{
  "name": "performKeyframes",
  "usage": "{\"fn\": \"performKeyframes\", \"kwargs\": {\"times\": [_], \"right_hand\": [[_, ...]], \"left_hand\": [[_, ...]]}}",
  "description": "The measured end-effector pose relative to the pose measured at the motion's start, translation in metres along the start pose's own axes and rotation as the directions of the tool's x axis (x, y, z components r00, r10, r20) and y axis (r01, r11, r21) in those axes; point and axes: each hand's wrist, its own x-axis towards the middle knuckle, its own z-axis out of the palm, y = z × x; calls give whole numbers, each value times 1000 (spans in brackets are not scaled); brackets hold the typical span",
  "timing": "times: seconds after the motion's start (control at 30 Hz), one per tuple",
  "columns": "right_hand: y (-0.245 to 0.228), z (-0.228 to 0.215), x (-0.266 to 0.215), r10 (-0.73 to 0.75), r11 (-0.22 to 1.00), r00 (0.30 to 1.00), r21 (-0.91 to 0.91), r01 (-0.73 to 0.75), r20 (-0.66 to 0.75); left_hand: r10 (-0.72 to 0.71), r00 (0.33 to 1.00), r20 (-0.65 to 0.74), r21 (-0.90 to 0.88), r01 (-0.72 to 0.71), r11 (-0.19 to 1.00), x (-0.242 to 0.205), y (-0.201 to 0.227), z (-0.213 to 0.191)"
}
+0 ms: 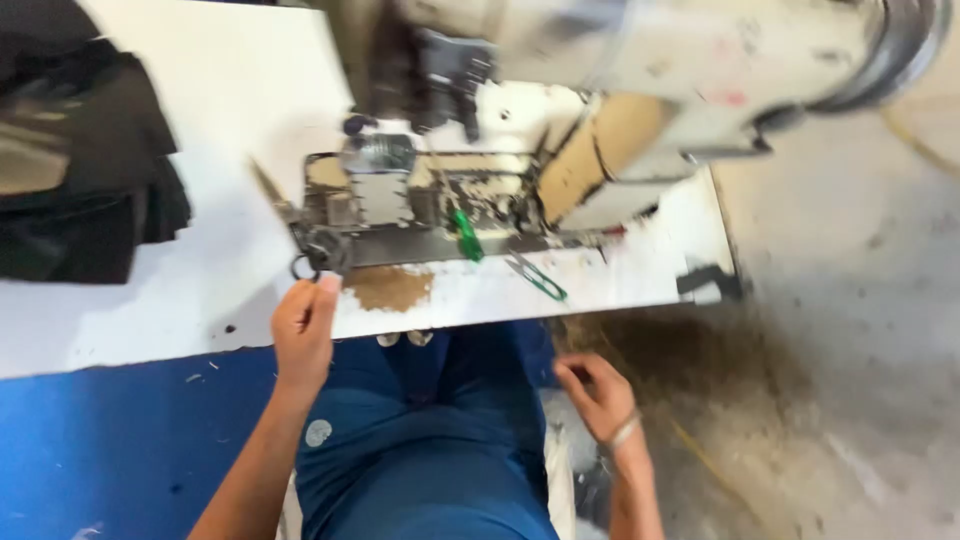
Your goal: The person adjusts components of an industrial sewing machine and uses a screwdriver to perform maintenance.
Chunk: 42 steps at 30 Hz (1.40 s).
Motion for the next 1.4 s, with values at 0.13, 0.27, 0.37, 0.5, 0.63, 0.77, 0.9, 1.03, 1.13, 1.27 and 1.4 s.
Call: {"fn": "performKeyframes", "kwargs": {"times": [0.13,0.27,0.37,0.5,0.63,0.77,0.9,1.03,1.13,1.27,1.4], "right_hand": [[-131,27,68,-368,927,929,-61,369,34],[-239,26,98,-647,761,738,-221,610,-189],[-289,22,118,-766,638,591,-419,646,-255],[-316,17,135,-831,506,527,-634,585,-178],[-317,24,145,-859,430,498,-690,582,-115],[-320,30,146,-850,449,511,-683,575,-129],[-324,29,149,-826,486,546,-669,562,-141],[-325,32,150,-829,485,541,-662,572,-140],[-317,40,147,-839,459,524,-706,539,-146],[-286,81,138,-898,348,438,-664,662,-34],[-291,130,136,-835,32,359,-614,789,418]], "left_hand": [[27,1000,-7,-60,-28,998,4,19,-5],[16,1000,20,4,-16,1000,0,28,-7],[-11,999,32,18,11,1000,2,29,-10],[-20,999,42,20,19,1000,6,23,-9],[-93,995,36,35,91,995,9,14,-10],[-39,998,53,-54,42,998,6,-1,-11],[41,998,55,-1,-41,999,-2,-13,-22],[-38,996,78,90,31,995,-48,-61,-63],[-247,964,103,205,222,953,-91,-109,-110],[-471,882,-20,498,418,760,-155,-210,-190],[-458,880,-127,733,394,554,-177,-273,-268]]}}
